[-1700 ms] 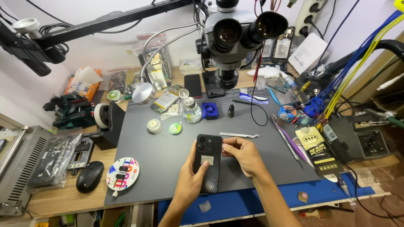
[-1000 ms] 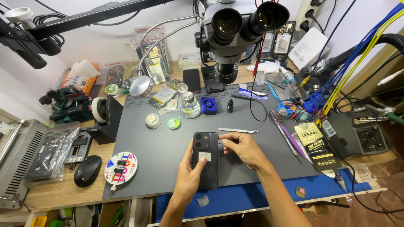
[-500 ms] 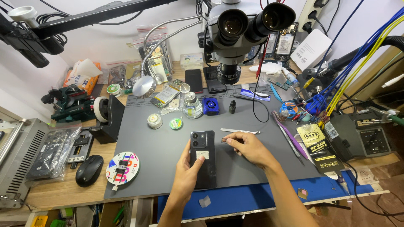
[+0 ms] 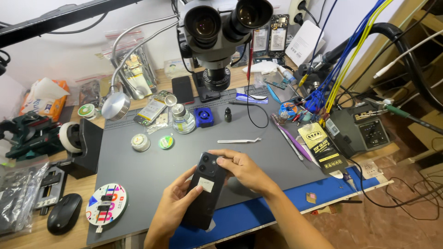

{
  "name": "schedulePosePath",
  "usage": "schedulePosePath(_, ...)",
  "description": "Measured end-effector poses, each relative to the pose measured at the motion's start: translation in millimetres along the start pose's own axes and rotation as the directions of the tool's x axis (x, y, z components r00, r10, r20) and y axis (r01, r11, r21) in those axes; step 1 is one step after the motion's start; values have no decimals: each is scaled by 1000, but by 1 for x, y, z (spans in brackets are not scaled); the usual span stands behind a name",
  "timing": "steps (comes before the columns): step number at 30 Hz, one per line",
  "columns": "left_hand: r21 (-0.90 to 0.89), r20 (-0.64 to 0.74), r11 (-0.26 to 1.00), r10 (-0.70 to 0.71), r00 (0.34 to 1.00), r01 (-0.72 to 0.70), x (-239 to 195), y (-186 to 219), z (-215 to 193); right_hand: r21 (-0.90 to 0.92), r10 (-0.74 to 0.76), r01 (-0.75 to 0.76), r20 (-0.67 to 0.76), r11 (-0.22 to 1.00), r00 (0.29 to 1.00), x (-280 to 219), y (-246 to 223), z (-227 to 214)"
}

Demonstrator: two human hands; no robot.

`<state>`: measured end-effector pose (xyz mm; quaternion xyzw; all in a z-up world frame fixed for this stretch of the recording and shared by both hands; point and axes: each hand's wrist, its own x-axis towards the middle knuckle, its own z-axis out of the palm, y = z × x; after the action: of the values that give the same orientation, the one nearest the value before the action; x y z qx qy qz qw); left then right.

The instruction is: The person uses a blue plastic pry tool to separate the back cover of a black smartphone from its frame. After prying the edges, they remove the back cover to reveal the internal components, including the battery and circuit board, and place the cover on the workbench.

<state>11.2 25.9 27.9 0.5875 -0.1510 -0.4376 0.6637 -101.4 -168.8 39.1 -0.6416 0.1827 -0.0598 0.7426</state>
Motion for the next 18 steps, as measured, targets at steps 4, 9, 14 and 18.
schedulePosePath(4, -44, -73, 993, 102, 992, -106, -4, -6, -22, 272, 75, -50, -83, 961, 994, 14, 34, -7)
schedulePosePath(9, -185, -189, 916, 322, 928, -356, -1, -10, -8, 568, 177, -96, -89, 817, 980, 4, 39, 4)
schedulePosePath(14, -313, -386, 838, 318, 866, -447, 21, -27, -10, -256, -89, 1, -331, 967, 939, -31, 22, -23)
schedulePosePath(18, -357, -450, 778, 341, 825, -517, 37, -51, -34, -715, -583, -169, -664, 679, 469, -79, 33, -106)
